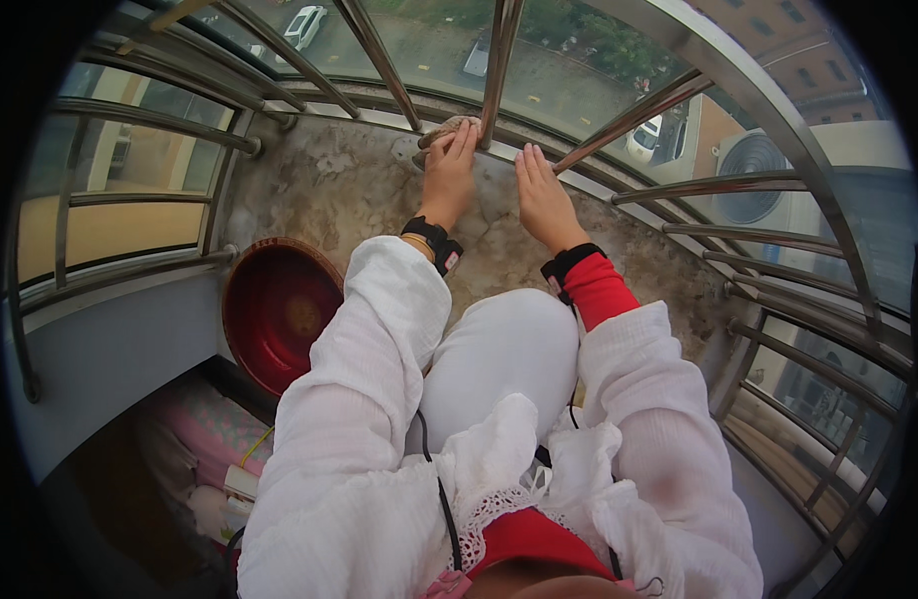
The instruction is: The person sits on a balcony floor and wipes the metal railing with a cloth. They periodically dip the cloth into a red basin of water to wet it, then continue scrubbing the railing sections.
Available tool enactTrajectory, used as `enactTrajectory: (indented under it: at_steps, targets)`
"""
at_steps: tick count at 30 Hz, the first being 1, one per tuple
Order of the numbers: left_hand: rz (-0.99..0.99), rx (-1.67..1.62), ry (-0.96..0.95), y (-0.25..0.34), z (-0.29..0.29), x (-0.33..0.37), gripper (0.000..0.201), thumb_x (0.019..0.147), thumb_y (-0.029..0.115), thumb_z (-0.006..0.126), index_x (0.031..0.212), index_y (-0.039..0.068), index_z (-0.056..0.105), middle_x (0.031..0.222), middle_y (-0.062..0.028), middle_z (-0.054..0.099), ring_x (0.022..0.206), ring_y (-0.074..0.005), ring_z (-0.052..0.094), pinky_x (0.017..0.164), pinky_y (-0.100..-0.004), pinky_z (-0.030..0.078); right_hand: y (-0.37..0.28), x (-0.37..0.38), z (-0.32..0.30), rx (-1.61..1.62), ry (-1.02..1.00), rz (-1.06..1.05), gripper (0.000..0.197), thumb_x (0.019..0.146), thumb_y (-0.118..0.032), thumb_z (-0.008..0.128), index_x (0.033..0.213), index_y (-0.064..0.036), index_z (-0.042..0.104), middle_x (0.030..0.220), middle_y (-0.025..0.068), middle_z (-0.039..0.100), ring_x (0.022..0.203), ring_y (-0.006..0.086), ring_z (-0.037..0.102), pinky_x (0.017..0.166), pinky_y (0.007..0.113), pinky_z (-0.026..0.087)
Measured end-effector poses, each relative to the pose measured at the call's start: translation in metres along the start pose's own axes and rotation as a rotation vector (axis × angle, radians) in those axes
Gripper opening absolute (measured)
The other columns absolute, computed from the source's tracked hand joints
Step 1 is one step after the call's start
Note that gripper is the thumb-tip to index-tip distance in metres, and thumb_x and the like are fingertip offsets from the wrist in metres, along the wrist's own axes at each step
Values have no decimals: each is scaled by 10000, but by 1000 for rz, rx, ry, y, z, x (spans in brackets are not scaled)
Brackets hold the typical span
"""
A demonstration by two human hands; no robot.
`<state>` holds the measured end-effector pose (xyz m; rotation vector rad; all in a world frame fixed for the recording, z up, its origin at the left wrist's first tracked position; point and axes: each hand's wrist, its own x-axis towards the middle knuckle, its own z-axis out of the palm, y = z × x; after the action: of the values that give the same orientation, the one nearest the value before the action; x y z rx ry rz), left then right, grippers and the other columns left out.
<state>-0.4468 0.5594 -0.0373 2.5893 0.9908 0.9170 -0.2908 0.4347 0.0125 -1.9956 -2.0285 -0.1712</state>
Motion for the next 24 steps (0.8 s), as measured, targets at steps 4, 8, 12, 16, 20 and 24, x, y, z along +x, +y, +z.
enactTrajectory:
  at_steps: [4,8,12,16,20,24]
  targets:
    - [228,231,-125,-35,-17,11,600,821,30,590,1412,111,528,1439,0,540,939,-278,544,866,-329,529,-6,1,38,3,-34,115,594,872,-40,468,1439,112,373,1530,287,350,1439,391,344,1176,472,295]
    - [-62,504,-82,-29,-28,21,529,858,55,547,1387,68,538,1405,-6,568,926,-273,569,760,-338,563,0,-5,40,33,-80,107,616,868,-29,471,1464,82,359,1556,255,329,1458,356,324,1181,458,292]
    - [-76,123,-191,15,-22,24,530,867,4,519,1395,46,529,1440,-56,545,956,-291,569,918,-345,518,2,-3,36,80,-88,137,633,862,-17,473,1477,65,348,1565,240,322,1465,348,314,1183,450,293]
    - [-45,266,-180,-4,-36,23,528,869,-5,531,1396,37,525,1422,-95,560,947,-316,567,903,-371,512,1,-1,32,14,-113,112,571,910,-65,459,1461,67,380,1555,225,353,1446,331,355,1179,441,304]
    - [-7,227,-119,-26,-26,15,532,844,26,568,1376,42,547,1409,-70,571,958,-286,576,882,-353,525,1,-1,32,24,-93,111,573,909,-60,455,1464,62,379,1552,223,359,1446,328,356,1181,441,302]
    - [238,186,-131,-27,-26,18,526,851,17,543,1376,43,548,1389,-69,584,953,-277,590,866,-357,529,2,-2,30,61,-67,101,589,888,-41,468,1461,63,382,1550,226,360,1445,332,357,1185,440,297]
